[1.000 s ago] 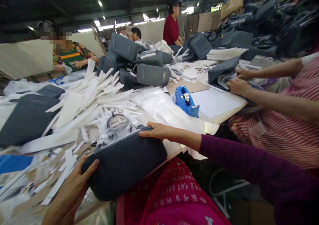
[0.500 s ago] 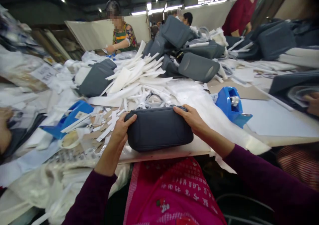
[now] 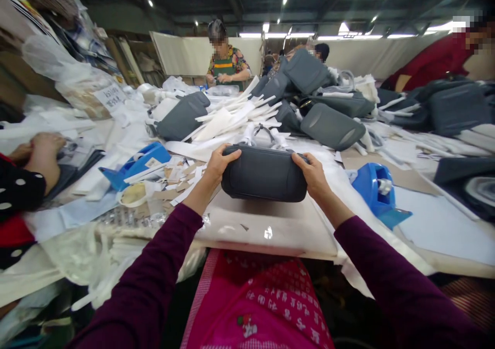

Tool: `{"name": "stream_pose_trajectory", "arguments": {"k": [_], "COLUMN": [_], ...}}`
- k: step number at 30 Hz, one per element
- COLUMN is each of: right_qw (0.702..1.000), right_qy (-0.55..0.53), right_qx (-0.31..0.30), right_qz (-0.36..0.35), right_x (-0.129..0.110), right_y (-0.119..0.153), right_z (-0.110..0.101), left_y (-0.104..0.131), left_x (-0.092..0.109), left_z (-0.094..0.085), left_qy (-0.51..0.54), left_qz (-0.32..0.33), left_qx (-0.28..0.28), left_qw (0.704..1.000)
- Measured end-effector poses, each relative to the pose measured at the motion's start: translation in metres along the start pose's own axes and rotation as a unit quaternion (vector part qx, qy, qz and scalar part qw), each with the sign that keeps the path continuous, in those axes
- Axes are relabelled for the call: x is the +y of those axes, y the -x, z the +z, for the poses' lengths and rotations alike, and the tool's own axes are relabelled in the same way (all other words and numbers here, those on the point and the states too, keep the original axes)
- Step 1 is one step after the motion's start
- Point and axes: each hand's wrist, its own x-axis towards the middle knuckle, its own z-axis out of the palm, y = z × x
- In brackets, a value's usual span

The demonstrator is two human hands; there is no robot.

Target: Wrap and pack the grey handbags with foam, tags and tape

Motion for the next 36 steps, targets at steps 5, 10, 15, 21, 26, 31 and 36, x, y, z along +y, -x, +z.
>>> {"name": "stream_pose_trajectory", "arguments": {"k": [5,10,15,21,26,31,36], "right_qw": [0.997,0.993,0.99,0.994,0.937,0.821,0.75], "right_qy": [0.052,0.047,0.053,0.044,0.349,0.489,0.532], "right_qx": [-0.037,-0.03,-0.026,0.018,0.003,-0.114,-0.301], "right_qz": [0.05,0.103,0.129,0.098,-0.02,-0.27,-0.253], "right_x": [0.017,0.031,0.036,0.041,0.02,-0.017,-0.03], "right_y": [0.036,0.062,0.073,0.082,0.08,0.082,0.072], "right_z": [-0.014,-0.024,-0.022,-0.018,-0.018,0.035,0.098], "left_y": [0.037,0.068,0.088,0.094,0.092,0.09,0.092], "left_x": [-0.024,-0.042,-0.055,-0.062,-0.063,-0.064,-0.061], "left_z": [-0.007,-0.008,-0.011,-0.013,-0.015,-0.019,-0.022], "left_qy": [-0.011,-0.01,0.015,0.012,0.038,0.039,0.009], "left_qz": [-0.059,-0.083,-0.098,-0.087,-0.095,-0.096,-0.048], "left_qx": [-0.002,0.012,0.037,0.057,0.054,0.036,0.03], "left_qw": [0.998,0.996,0.994,0.994,0.993,0.994,0.998]}}
